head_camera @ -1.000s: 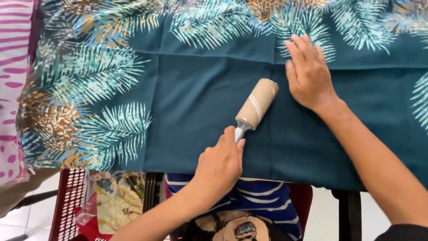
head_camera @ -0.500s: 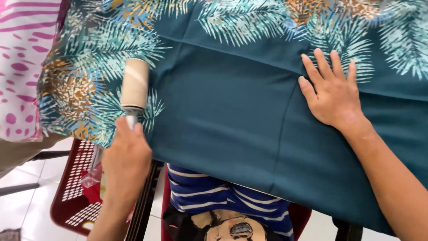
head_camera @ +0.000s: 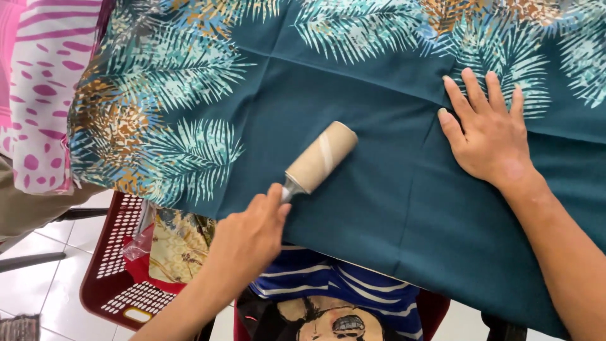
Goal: Using a lint roller to remove lint and debris from a piece of patterned fabric spread on a table.
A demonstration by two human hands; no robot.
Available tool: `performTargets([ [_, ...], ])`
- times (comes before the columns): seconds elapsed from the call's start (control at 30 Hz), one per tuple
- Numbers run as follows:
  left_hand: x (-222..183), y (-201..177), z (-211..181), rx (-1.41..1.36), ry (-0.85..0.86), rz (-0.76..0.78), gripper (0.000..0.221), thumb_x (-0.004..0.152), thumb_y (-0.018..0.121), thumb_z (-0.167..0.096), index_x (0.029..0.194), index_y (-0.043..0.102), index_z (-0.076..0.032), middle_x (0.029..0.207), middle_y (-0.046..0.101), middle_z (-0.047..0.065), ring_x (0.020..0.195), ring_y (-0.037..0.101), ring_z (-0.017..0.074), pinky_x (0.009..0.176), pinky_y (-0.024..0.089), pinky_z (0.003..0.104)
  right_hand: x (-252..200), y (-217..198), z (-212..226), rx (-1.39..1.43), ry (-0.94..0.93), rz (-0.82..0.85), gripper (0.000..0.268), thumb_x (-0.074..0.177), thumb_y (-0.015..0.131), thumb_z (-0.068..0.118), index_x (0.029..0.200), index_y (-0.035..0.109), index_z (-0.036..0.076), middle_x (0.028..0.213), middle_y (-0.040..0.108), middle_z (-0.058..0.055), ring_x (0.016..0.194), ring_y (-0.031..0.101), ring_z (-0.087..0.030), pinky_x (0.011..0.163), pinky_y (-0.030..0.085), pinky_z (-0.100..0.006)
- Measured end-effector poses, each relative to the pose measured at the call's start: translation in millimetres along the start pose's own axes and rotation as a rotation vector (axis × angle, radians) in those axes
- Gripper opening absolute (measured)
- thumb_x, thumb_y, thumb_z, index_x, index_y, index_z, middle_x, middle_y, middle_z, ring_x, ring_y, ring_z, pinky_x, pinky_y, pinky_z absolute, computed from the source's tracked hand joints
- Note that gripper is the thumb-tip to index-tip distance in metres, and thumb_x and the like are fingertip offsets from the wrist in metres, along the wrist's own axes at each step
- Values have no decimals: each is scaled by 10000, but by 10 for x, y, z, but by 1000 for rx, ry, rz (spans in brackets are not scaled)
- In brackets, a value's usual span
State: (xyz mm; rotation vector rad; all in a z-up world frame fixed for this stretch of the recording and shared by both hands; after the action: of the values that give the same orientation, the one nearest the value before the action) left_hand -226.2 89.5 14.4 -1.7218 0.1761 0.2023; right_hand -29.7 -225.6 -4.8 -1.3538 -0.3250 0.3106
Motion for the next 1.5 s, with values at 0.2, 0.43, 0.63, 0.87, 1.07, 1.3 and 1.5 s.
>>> performTargets([
  [0.2, -6, -85, 611, -153, -278, 6, 286, 1054, 415, -409, 1271, 454, -227, 1049, 705, 117, 819, 682, 537, 660, 495, 685, 3, -3, -3, 6, 8, 4, 625, 1094, 258, 477, 1640, 343, 186, 1688, 303, -130, 1532, 205, -433, 1154, 122, -726],
  [0.43, 6, -512, 1670, -43, -487, -176, 219, 1144, 407, -308, 1231, 425, -108, 865, 702, 284, 766, 675, 575, 659, 479, 684, 14, 30, -27, -11, -8, -10, 629, 1096, 267, 474, 1642, 352, 173, 1692, 306, -135, 1530, 218, -429, 1153, 133, -722],
  [0.63, -62, -807, 2250, -33, -597, -240, 267, 1207, 337, -234, 1279, 401, 14, 877, 666, 332, 764, 664, 526, 642, 500, 633, 10, 57, -50, 8, 26, 28, 648, 1082, 242, 501, 1646, 319, 191, 1698, 272, -125, 1540, 184, -415, 1165, 98, -709],
  [0.87, 102, -901, 1769, 133, -276, -328, 218, 1094, 373, -153, 1185, 504, -4, 1172, 575, 291, 677, 638, 538, 575, 471, 681, 28, 104, -96, -29, 42, 8, 645, 1080, 251, 509, 1646, 335, 211, 1699, 288, -109, 1543, 200, -400, 1168, 117, -705],
  [1.07, 367, -553, 719, 100, 53, -269, 193, 1062, 439, -255, 1138, 552, -119, 1087, 600, 102, 600, 649, 411, 431, 482, 538, 37, 106, -107, -46, 48, 10, 644, 1080, 253, 508, 1645, 341, 211, 1701, 293, -110, 1541, 212, -405, 1168, 117, -699],
  [1.3, 653, -544, 1227, -71, -222, -151, 233, 1111, 375, -313, 1246, 408, -126, 980, 678, 222, 764, 675, 573, 629, 495, 701, 17, 135, -131, -54, 26, -12, 642, 1087, 269, 499, 1646, 360, 197, 1702, 307, -120, 1540, 229, -419, 1167, 132, -702],
  [1.5, 673, -782, 1747, 58, -306, -221, 275, 1152, 390, -301, 1289, 418, -64, 944, 681, 287, 758, 670, 569, 611, 481, 676, -9, 134, -132, -74, -22, -63, 638, 1105, 289, 484, 1651, 388, 170, 1700, 339, -137, 1537, 262, -437, 1158, 167, -719],
])
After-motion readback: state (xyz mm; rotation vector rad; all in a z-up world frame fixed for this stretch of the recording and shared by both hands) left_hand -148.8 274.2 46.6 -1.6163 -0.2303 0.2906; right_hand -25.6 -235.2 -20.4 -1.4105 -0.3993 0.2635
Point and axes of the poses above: each hand's wrist, its own x-axis towards the middle knuckle, its own y-axis out of the palm, z = x × y, the point moved 8 cm from there along x, towards the middle knuckle
